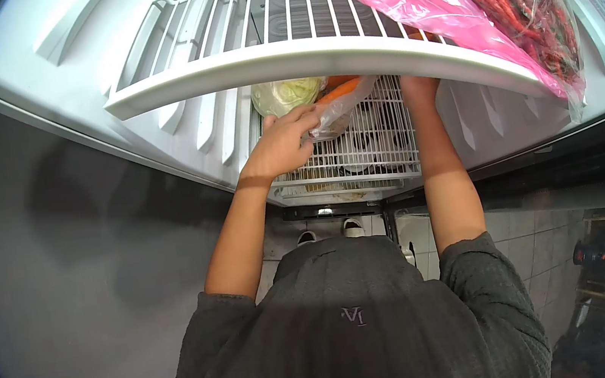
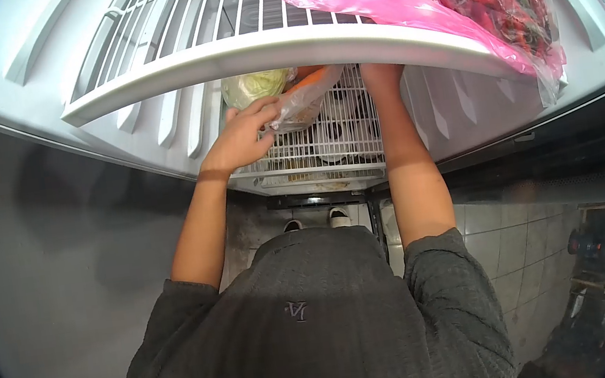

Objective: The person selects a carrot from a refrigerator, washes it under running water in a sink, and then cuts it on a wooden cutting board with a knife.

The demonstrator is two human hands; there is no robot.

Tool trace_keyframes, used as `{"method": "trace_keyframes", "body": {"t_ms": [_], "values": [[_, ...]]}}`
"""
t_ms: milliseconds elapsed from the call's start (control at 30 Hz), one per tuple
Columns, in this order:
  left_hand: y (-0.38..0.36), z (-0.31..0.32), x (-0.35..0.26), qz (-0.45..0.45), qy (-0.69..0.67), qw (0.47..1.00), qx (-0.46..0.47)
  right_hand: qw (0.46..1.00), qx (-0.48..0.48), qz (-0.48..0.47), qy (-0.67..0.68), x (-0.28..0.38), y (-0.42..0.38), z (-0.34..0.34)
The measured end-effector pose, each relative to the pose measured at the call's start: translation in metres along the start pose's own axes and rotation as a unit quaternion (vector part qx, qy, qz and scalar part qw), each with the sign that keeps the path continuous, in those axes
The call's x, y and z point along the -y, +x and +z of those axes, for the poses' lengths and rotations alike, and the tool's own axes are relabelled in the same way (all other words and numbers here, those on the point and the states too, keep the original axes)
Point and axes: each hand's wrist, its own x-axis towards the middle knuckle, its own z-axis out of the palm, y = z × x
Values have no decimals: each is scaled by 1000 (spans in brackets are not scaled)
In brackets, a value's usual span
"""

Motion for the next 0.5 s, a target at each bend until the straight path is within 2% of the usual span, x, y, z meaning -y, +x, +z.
{"method": "trace_keyframes", "body": {"t_ms": [33,100,133,200,233,300,400,467,500], "values": [[0,-1,0,0,1,1000,0,1000,-1,0,1,9,-2,-1],[-3,-1,-2,-9,52,999,-1,990,17,-100,100,25,-5,-3],[-5,1,-1,-10,53,999,-2,990,18,-101,101,24,-9,1],[-6,6,3,-58,42,996,56,992,-8,-54,115,20,-16,13],[-6,8,4,-59,43,996,54,995,17,2,102,24,-20,11],[-6,11,5,-73,79,986,125,992,13,-6,128,15,-26,22],[-9,19,14,-29,79,994,76,986,29,-12,163,3,-30,23],[-8,16,15,-37,74,995,62,989,40,-103,101,1,-28,16],[-7,13,14,-44,73,995,47,989,41,-101,100,-2,-29,13]]}}
